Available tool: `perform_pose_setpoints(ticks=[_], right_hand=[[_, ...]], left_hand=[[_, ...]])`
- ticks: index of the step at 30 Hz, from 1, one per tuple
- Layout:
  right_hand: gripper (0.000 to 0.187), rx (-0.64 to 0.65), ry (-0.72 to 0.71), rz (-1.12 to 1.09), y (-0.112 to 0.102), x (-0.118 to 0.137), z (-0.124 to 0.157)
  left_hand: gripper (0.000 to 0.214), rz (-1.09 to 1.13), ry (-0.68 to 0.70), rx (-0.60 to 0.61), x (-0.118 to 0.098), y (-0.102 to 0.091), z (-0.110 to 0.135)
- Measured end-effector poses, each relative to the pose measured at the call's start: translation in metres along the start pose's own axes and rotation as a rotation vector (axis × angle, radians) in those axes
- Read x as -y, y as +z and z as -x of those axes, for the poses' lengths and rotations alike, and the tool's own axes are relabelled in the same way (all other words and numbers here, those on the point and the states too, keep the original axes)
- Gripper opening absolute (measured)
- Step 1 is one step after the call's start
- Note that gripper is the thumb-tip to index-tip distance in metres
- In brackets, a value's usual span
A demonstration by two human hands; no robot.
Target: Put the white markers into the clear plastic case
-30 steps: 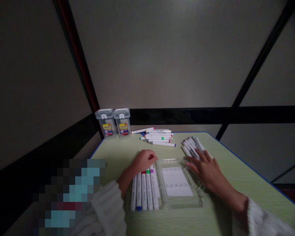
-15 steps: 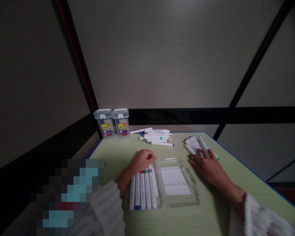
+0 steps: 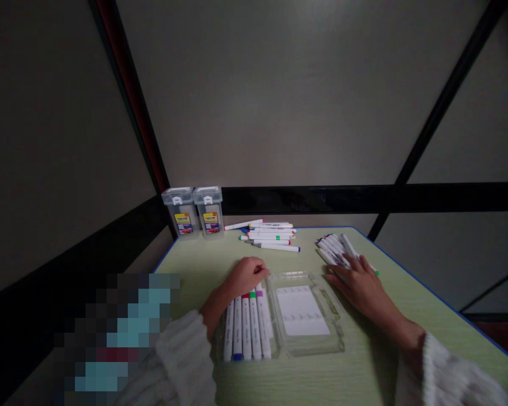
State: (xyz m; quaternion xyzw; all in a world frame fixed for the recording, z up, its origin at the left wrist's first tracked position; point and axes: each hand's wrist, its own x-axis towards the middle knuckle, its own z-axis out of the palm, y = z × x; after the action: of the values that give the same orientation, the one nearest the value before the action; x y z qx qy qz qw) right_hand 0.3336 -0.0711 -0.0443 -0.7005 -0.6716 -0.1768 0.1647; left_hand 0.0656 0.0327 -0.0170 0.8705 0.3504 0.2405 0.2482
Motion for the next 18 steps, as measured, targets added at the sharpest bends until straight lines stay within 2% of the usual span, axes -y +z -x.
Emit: perform_pose_setpoints(ticks=[3,7,13,18], right_hand=[[0.033,0.018,0.054,0.053,-0.004,0.005,0.000],[0.032,-0.006,0.048,0.038,-0.009,0.010,-0.001],[0.031,-0.093,-0.101,-0.101,-0.023,0.023,-0.003],[0.026,-0.114,-0.234,-0.261,-0.045,0.048,-0.001]], left_hand=[[0.022,0.003,0.001,0.002,-0.001,0.000,0.000],[0.020,0.028,-0.033,0.010,-0.002,0.000,0.000],[0.019,0.067,0.006,0.047,-0.002,-0.001,0.001],[0.019,0.037,-0.005,0.054,-0.002,-0.002,0.000]])
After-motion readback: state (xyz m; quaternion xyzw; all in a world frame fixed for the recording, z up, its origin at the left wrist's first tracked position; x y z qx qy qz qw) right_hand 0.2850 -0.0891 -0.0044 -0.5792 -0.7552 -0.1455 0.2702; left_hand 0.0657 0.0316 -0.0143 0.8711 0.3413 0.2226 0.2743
